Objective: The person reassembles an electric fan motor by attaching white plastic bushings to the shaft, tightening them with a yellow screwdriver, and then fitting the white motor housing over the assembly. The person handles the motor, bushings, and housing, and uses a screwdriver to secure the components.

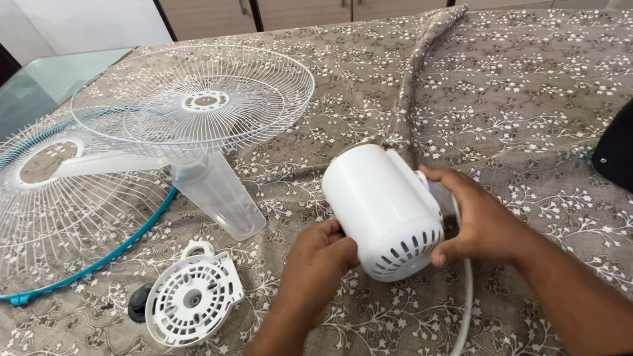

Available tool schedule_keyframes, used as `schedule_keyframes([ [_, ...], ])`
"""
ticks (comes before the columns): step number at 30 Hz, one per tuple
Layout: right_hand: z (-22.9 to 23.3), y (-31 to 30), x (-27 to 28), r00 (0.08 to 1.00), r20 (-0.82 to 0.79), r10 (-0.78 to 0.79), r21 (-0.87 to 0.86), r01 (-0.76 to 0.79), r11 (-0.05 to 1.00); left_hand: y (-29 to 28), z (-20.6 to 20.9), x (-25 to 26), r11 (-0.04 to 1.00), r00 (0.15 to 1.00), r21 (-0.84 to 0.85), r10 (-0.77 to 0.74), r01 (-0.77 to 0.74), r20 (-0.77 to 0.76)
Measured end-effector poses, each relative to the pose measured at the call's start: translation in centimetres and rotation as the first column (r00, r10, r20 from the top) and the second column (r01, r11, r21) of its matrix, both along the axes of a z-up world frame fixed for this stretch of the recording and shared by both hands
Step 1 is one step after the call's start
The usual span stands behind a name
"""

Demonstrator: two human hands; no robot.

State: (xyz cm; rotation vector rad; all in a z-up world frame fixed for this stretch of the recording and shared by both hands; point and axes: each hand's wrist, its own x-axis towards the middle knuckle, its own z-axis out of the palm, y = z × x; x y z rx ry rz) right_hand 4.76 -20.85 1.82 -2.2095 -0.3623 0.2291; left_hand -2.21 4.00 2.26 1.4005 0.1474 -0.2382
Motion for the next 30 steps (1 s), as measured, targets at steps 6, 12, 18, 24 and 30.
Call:
schedule_keyframes([
  [6, 4.9, 1.6, 3.4, 0.952, 0.071, 0.299, -0.473, -0.232, 0.85, -3.8, -2.0, -3.1, 0.934, 0.964, -0.239, 0.263, -0.267, -0.049],
  [12, 4.5, 0.8, 5.7, 0.914, -0.049, 0.402, -0.471, -0.376, 0.798, -4.4, -2.3, -3.7, 0.921, 0.983, -0.349, 0.181, -0.173, -0.011],
  [18, 4.0, -0.6, 3.1, 0.974, -0.132, 0.182, -0.353, -0.217, 0.91, -2.2, -0.3, -3.5, 0.986, 0.979, -0.034, 0.159, -0.165, -0.127],
  [24, 4.8, 1.4, -3.8, 0.985, -0.065, -0.161, -0.316, 0.133, 0.939, 1.7, 1.0, 0.1, 0.89, 0.924, 0.249, 0.376, -0.383, 0.077],
  [30, 3.6, 5.2, -8.9, 0.939, 0.094, -0.331, -0.308, 0.343, 0.887, 3.3, 0.4, 4.7, 0.839, 0.929, 0.537, -0.127, -0.085, 0.346],
])
